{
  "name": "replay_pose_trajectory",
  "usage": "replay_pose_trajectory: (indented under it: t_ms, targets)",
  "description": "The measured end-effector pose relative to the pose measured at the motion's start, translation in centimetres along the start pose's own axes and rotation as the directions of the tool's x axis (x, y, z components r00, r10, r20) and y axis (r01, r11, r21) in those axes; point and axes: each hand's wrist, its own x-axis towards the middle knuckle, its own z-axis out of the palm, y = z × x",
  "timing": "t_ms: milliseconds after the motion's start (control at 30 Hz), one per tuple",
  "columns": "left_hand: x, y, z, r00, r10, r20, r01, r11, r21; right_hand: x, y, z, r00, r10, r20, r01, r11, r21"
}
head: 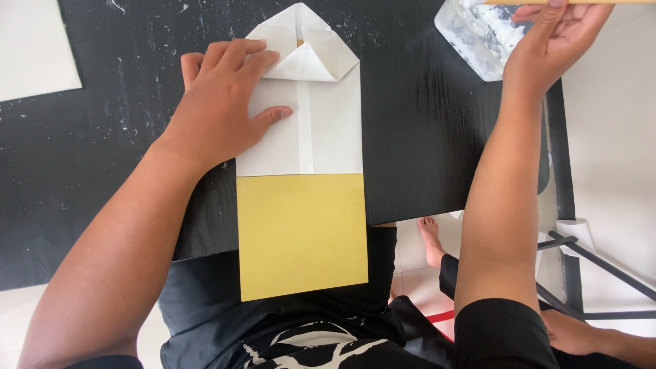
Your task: Manually assembling a paper bag by folding the top edges and applying glue with a brush.
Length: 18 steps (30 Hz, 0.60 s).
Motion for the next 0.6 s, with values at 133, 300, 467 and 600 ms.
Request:
replay_pose_trajectory:
  t_ms: [133, 300, 467, 600]
  targets:
    - [0.0, -0.1, 0.1, 1.000, 0.006, -0.004, -0.006, 1.000, 0.012, 0.5, -1.5, 0.6, 0.992, 0.120, 0.045, -0.117, 0.991, -0.057]
    - [0.0, -0.1, 0.1, 1.000, 0.009, 0.001, -0.009, 1.000, 0.025, -0.8, 0.9, -0.7, 0.992, 0.127, -0.022, -0.128, 0.991, -0.047]
    - [-0.1, -0.1, 0.0, 1.000, 0.007, 0.001, -0.007, 1.000, 0.011, -0.5, 0.1, -0.5, 0.993, 0.120, -0.004, -0.120, 0.993, -0.017]
    - [0.0, -0.1, 0.1, 1.000, 0.006, 0.005, -0.006, 1.000, 0.017, -0.3, -0.5, -0.2, 0.991, 0.135, -0.007, -0.135, 0.991, -0.019]
